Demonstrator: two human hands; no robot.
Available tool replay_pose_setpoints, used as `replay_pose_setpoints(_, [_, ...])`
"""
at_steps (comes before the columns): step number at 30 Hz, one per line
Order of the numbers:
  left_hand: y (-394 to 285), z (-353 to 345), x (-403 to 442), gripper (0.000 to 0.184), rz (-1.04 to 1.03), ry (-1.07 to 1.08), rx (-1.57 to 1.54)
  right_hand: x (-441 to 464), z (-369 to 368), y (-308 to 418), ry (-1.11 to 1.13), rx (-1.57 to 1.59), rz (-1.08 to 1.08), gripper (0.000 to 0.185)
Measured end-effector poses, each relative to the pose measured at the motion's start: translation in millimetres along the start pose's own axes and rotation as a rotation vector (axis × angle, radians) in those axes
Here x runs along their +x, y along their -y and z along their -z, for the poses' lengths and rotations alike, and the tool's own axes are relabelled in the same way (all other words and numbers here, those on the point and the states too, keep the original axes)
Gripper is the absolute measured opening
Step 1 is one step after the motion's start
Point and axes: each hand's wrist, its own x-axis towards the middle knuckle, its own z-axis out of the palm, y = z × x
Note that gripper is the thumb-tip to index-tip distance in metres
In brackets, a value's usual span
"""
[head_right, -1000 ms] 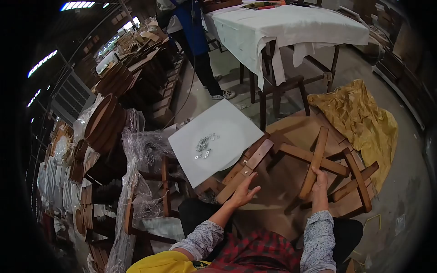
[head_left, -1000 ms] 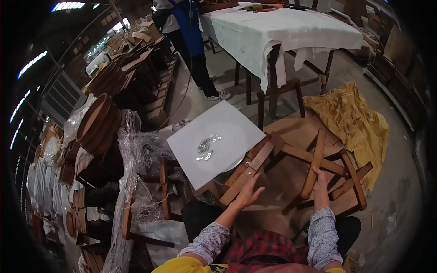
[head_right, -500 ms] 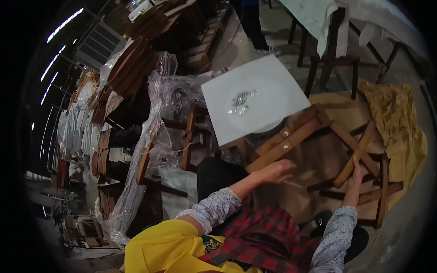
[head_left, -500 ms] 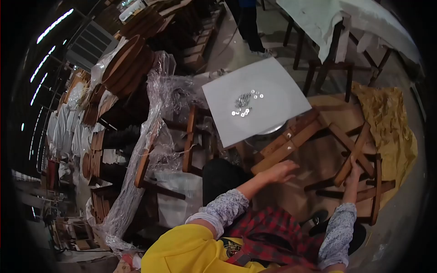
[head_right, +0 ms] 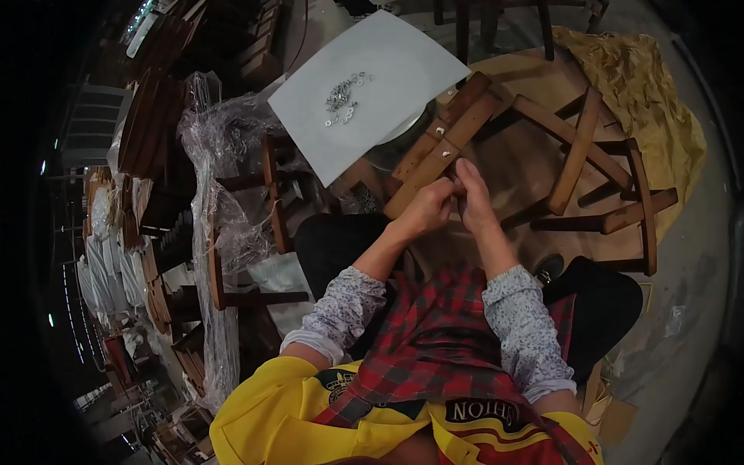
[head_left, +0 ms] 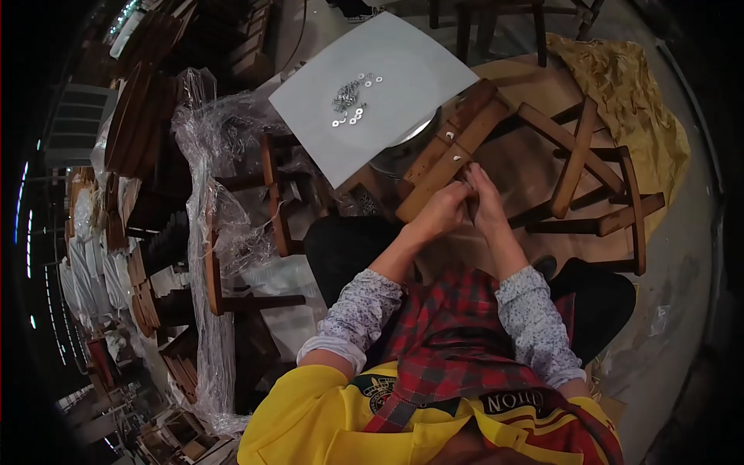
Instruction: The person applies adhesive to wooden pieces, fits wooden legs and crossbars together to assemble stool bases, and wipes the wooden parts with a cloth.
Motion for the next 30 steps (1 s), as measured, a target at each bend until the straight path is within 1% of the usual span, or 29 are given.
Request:
replay_pose_setpoints(1, [-10,5,-5,0.029,-0.001,-0.002,-0.001,0,-11,-3,0.0,-0.002,0.0,0.037])
replay_pose_setpoints(3, [-25,18,-11,0.021,0.005,-0.284,0.145,5,-32,-9,-0.072,-0.251,0.01,0.044])
replay_pose_setpoints(4, [-22,24,-13,0.021,0.008,-0.287,0.147,6,-35,-13,-0.07,-0.251,0.006,0.044])
replay_pose_setpoints(6, [-7,37,-13,0.019,0.141,-0.657,0.464,7,-41,-21,-0.115,-0.168,0.069,0.055])
replay_pose_setpoints(7, [2,41,-16,0.022,0.318,-0.605,0.508,8,-43,-22,-0.104,-0.174,0.059,0.055])
replay_pose_setpoints(8, [9,41,-16,0.022,0.33,-0.627,0.516,8,-45,-23,-0.098,-0.141,0.094,0.056])
replay_pose_setpoints(11, [23,46,-5,0.046,0.535,-0.492,0.296,16,-51,-24,-0.082,-0.106,0.119,0.056])
replay_pose_setpoints(12, [22,52,-2,0.055,0.59,-0.457,0.226,17,-53,-22,-0.092,-0.126,0.095,0.054])
replay_pose_setpoints(14, [14,63,6,0.063,0.676,-0.357,0.19,30,-36,-22,-0.089,-0.27,0.121,0.06])
replay_pose_setpoints(15, [14,61,8,0.063,0.67,-0.376,0.169,31,-36,-19,-0.065,-0.28,0.095,0.06])
replay_pose_setpoints(16, [8,61,11,0.064,0.658,-0.39,0.147,30,-41,-9,-0.058,-0.359,0.095,0.065])
replay_pose_setpoints(17, [2,59,15,0.061,0.691,-0.419,0.107,29,-46,1,-0.053,-0.437,0.1,0.07])
replay_pose_setpoints(18, [5,57,17,0.061,0.702,-0.435,0.106,28,-52,9,-0.041,-0.443,0.085,0.07])
replay_pose_setpoints(20, [12,48,21,0.054,0.686,-0.568,-0.149,24,-59,18,-0.049,-0.623,0.143,0.079])
replay_pose_setpoints(21, [18,39,21,0.05,0.69,-0.583,-0.153,23,-58,16,-0.033,-0.627,0.122,0.079])
replay_pose_setpoints(22, [25,29,20,0.047,0.688,-0.604,-0.154,24,-56,16,-0.081,-0.638,0.129,0.079])
replay_pose_setpoints(23, [29,19,19,0.043,0.742,-0.589,-0.113,25,-53,18,-0.127,-0.649,0.142,0.08])
replay_pose_setpoints(24, [41,11,17,0.041,0.804,-0.545,-0.184,29,-34,17,-0.106,-0.652,0.13,0.08])
replay_pose_setpoints(25, [53,2,13,0.04,0.863,-0.498,-0.258,34,-2,12,-0.168,-0.683,0.144,0.082])
replay_pose_setpoints(26, [58,-5,11,0.037,0.922,-0.584,-0.392,37,14,7,-0.229,-0.714,0.16,0.083])
replay_pose_setpoints(27, [59,-3,12,0.037,0.925,-0.605,-0.388,32,9,4,-0.211,-0.715,0.151,0.083])
replay_pose_setpoints(29, [55,-2,10,0.034,0.903,-0.652,-0.371,17,-4,0,-0.166,-0.593,0.109,0.084])
replay_pose_setpoints(30, [53,0,8,0.034,0.908,-0.659,-0.369,16,-3,-2,-0.161,-0.593,0.101,0.084])
